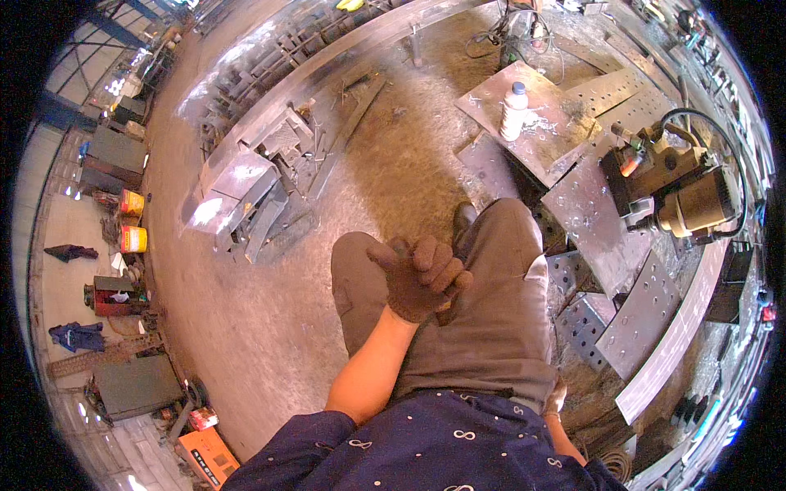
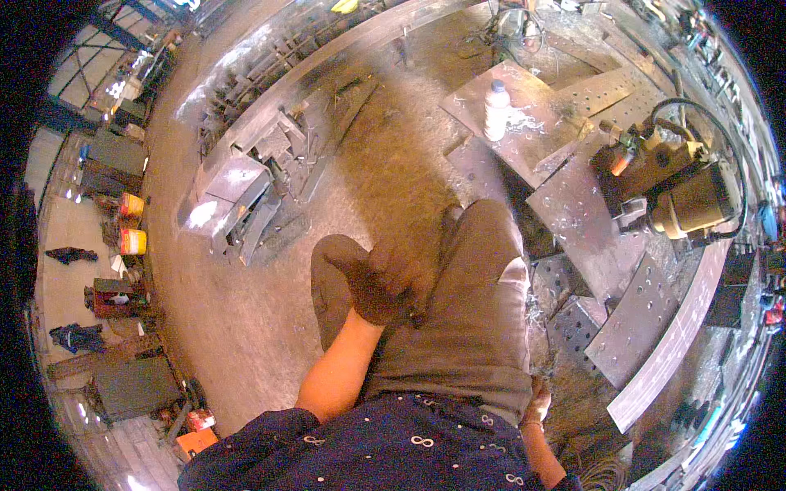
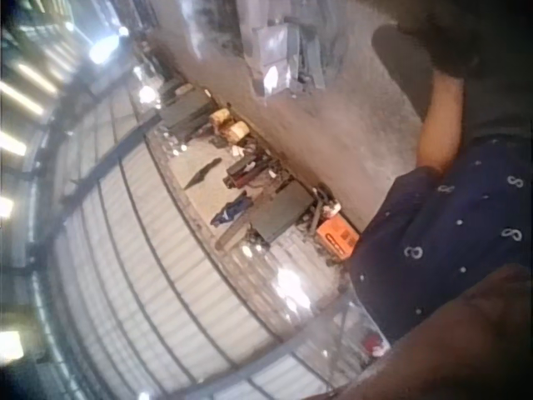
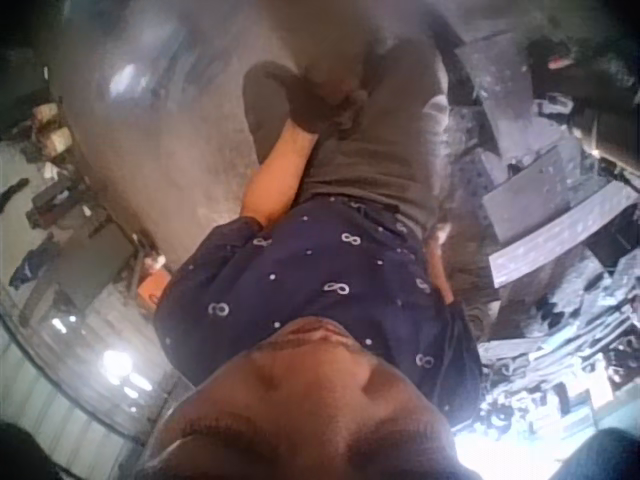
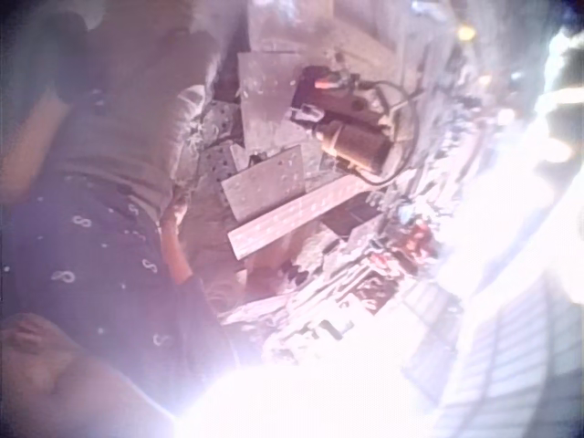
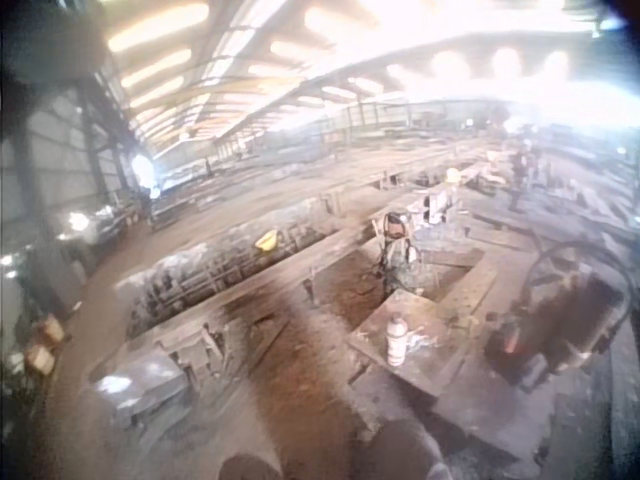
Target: The person operates a yellow hole-saw drill on a metal plate, adjusting the tool and repositioning the plate while another worker places additional metal pieces nearby. The person continues drilling and handling the plate throughout the clip.
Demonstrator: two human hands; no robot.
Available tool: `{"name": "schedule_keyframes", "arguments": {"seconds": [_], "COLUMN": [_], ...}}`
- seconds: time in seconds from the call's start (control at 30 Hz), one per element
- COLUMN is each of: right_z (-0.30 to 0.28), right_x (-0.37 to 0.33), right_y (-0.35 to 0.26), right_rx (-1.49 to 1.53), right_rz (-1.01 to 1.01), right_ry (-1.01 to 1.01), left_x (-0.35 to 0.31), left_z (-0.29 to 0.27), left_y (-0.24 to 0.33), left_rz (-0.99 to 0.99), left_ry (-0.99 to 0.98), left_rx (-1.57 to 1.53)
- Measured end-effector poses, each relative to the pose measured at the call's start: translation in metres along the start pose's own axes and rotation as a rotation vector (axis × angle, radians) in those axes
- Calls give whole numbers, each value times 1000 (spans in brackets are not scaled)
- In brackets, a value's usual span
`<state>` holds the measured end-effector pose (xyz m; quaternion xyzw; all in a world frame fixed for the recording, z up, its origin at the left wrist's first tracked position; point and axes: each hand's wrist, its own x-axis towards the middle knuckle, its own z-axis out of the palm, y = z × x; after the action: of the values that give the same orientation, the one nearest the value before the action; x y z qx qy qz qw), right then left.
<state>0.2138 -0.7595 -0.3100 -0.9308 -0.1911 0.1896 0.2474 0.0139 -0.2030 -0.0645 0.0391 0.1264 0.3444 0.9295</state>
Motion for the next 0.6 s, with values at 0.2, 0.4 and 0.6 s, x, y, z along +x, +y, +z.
{"name": "schedule_keyframes", "arguments": {"seconds": [0.2,0.4,0.6], "right_z": [-7,-106,-11], "right_x": [31,119,169], "right_y": [-68,-417,-569], "right_rx": [408,623,710], "right_rz": [115,-226,-477], "right_ry": [133,164,-300], "left_x": [0,12,14], "left_z": [-6,15,-55], "left_y": [5,11,16], "left_rz": [12,-65,63], "left_ry": [-18,-150,99], "left_rx": [166,19,361]}}
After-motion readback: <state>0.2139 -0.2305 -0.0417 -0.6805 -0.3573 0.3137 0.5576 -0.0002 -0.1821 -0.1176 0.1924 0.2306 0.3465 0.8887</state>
